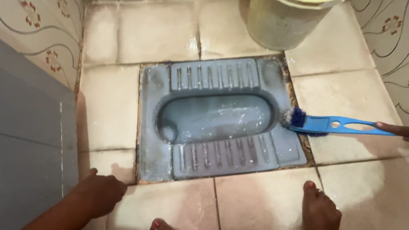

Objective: The person cleans a squat toilet by scrubbing the internal and external surfaces with a blue brush and rinsing with water from a bucket.

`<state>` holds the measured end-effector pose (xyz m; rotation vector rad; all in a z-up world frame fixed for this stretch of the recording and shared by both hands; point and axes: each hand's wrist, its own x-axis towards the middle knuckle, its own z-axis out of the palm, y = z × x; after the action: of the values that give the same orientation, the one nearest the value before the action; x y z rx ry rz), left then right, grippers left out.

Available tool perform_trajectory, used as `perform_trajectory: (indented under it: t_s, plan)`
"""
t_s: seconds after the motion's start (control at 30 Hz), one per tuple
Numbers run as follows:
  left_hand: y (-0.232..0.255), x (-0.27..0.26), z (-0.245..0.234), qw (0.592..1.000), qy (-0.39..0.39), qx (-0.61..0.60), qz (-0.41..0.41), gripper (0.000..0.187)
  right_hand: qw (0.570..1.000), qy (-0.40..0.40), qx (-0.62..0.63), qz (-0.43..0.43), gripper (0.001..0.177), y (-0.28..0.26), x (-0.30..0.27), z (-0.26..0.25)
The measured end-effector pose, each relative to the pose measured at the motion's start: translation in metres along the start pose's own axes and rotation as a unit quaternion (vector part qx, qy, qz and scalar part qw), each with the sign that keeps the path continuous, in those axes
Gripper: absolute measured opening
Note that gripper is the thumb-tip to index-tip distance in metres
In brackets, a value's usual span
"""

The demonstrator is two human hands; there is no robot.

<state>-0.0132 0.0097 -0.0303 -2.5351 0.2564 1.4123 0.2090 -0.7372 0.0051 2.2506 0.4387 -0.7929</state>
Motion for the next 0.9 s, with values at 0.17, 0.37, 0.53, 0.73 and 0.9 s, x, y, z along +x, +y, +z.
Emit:
perform_trajectory:
  t_s: [0.17, 0.37, 0.53, 0.73, 0.9]
  plan:
    - [0.014, -0.002, -0.028, 0.999, -0.029, 0.041, -0.006, 0.017, 0.994, 0.042, 0.099, -0.012, 0.067, -0.033, 0.002, -0.090]
    - [0.024, -0.010, -0.059, 0.999, 0.025, 0.041, -0.001, 0.026, 0.994, 0.060, 0.091, -0.030, 0.064, -0.062, -0.045, -0.124]
    - [0.013, -0.028, -0.108, 0.993, 0.093, 0.061, -0.032, 0.035, 0.994, 0.046, 0.102, -0.015, 0.061, -0.072, -0.051, -0.114]
    - [0.016, -0.063, -0.192, 0.968, 0.227, 0.076, -0.076, 0.033, 0.984, 0.107, 0.140, 0.024, 0.055, -0.074, -0.009, -0.148]
    - [0.045, -0.018, -0.219, 0.934, 0.355, 0.011, -0.043, 0.031, 0.965, 0.031, 0.258, 0.038, 0.065, -0.095, 0.007, -0.152]
